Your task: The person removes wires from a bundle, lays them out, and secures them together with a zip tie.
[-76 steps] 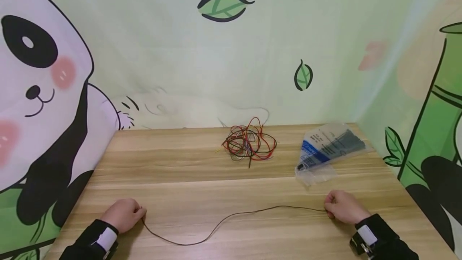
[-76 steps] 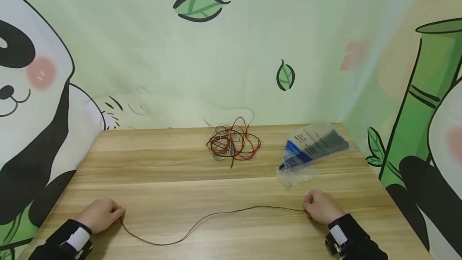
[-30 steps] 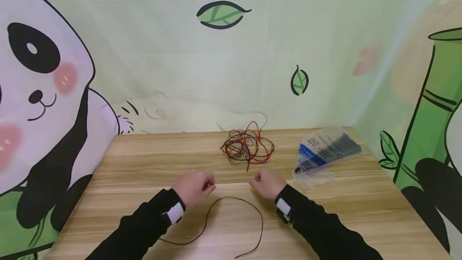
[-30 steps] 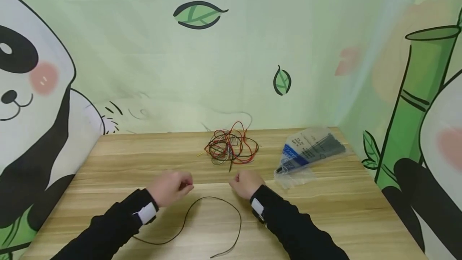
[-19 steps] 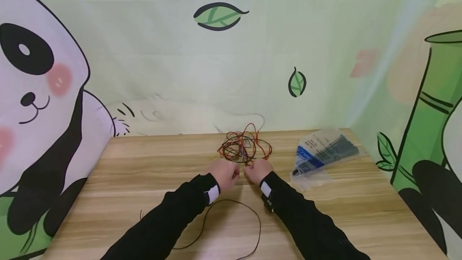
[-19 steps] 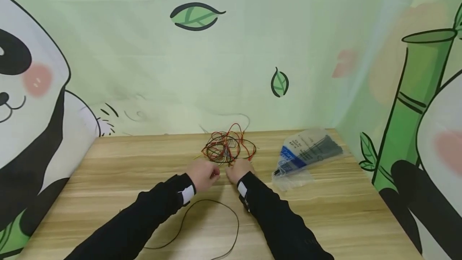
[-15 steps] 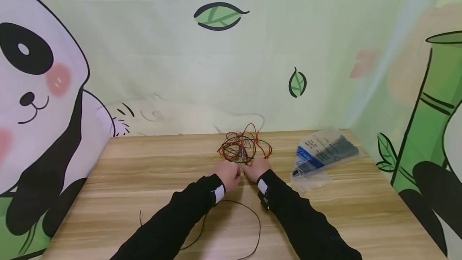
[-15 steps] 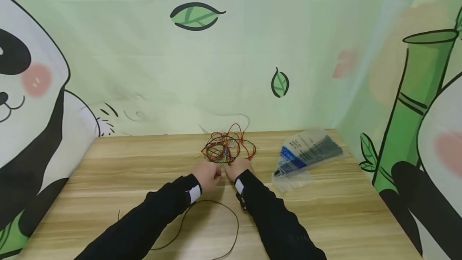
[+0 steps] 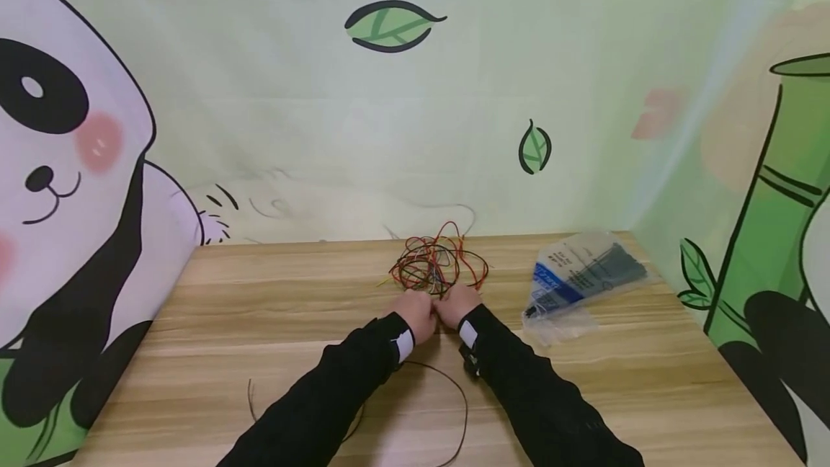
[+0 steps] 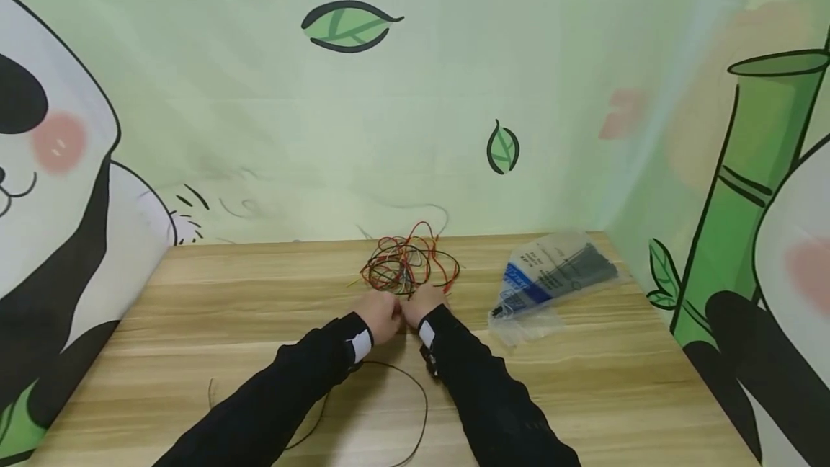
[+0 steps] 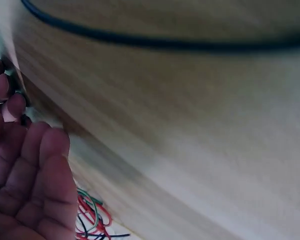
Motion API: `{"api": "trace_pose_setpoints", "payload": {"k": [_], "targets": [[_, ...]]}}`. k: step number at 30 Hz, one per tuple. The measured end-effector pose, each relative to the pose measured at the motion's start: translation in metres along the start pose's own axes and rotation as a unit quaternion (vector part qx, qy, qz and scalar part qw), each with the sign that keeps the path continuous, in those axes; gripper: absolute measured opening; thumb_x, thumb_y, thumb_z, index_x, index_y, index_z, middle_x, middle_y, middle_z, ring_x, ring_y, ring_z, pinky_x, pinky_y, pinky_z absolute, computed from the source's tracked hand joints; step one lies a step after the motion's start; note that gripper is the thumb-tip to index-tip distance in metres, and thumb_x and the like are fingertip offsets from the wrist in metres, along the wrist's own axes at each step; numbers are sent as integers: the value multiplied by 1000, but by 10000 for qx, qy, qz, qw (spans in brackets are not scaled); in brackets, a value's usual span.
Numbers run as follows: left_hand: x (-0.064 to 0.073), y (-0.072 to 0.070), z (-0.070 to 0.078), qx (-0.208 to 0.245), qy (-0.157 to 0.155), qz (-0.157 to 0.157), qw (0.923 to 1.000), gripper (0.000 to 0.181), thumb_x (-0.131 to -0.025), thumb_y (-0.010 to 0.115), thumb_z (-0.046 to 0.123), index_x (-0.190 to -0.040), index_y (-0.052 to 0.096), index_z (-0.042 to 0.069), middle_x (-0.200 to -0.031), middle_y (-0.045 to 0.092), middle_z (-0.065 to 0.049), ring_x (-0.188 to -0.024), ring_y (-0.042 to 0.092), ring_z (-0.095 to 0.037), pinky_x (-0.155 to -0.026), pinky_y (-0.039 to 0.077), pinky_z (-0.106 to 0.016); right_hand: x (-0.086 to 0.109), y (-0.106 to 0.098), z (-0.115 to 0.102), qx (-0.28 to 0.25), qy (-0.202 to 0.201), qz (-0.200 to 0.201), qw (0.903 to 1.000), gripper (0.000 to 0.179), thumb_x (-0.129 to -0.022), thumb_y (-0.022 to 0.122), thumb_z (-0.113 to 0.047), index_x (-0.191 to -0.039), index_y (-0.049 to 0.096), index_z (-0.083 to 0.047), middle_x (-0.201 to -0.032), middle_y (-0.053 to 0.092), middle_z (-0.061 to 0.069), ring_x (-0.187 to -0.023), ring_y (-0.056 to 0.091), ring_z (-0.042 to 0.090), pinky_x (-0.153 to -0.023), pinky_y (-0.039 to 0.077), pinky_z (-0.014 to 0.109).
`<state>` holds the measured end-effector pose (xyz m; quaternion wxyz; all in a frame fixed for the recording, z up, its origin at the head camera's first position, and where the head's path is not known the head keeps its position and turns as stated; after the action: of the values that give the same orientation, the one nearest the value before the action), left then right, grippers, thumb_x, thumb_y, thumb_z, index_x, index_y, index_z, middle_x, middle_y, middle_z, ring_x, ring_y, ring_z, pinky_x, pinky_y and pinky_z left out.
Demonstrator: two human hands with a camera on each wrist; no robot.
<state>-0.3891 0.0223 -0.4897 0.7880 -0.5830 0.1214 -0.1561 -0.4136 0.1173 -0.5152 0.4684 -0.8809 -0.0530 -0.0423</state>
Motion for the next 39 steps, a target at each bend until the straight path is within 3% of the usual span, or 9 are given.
{"api": "trace_pose_setpoints", "payload": {"k": [4,13,22,27,30,33,39], "targets": [[-2,4,-8,148,-311,86,9994,29,-91,66,20,-64,64,9,-75,71,-8,-64,59,-17,-61,49,-33,-7,9,9,-320,173,-232,9991,51,-92,63,-34,-46,46,-20,-46,40,-8,-47,39,11,-47,27,23],[-1,7,-18,121,-744,301,9967,25,-92,70,24,-73,72,6,-86,76,-11,-77,70,-23,-69,55,-38,-5,13,7,-724,443,-436,9954,43,-87,64,-40,-50,58,-18,-52,51,-6,-54,47,13,-52,34,23],[14,-2,-8,134,-435,276,9986,37,-87,70,19,-52,59,16,-55,60,1,-54,51,-15,-52,36,-28,-5,7,5,44,383,-209,9990,41,-83,62,-33,-48,45,-20,-57,47,-1,-58,47,17,-55,33,24],[25,-6,-4,159,-58,368,9992,28,-85,71,17,-58,66,16,-58,66,3,-59,58,-14,-54,42,-26,-3,2,5,165,493,-138,9986,42,-84,62,-28,-48,43,-20,-56,44,-2,-57,45,17,-54,32,26],[35,-10,-4,312,116,336,9989,24,-84,71,15,-61,69,14,-59,66,3,-58,56,-12,-54,42,-25,0,0,3,145,516,-144,9985,44,-85,63,-27,-48,40,-19,-54,40,-2,-56,43,17,-53,31,26],[48,-15,-5,610,186,208,9977,23,-84,70,12,-61,68,12,-57,61,4,-55,50,-10,-53,39,-24,2,-1,2,95,495,-96,9987,43,-85,64,-27,-48,43,-20,-55,41,-3,-56,43,16,-54,31,25],[72,-27,-12,1035,538,207,9930,21,-81,67,8,-61,63,13,-58,54,7,-56,45,-7,-54,37,-23,2,-2,2,-172,409,-41,9990,31,-85,65,-26,-56,66,-15,-56,53,-4,-55,46,14,-53,32,24]]}}
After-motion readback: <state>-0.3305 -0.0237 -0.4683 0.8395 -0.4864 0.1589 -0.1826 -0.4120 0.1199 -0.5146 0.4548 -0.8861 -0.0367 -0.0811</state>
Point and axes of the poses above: each hand's wrist, its own x-axis away from the middle knuckle, its own y-axis out of the palm, z = x × y, the point moved 8 cm from there along -x, towards the middle knuckle
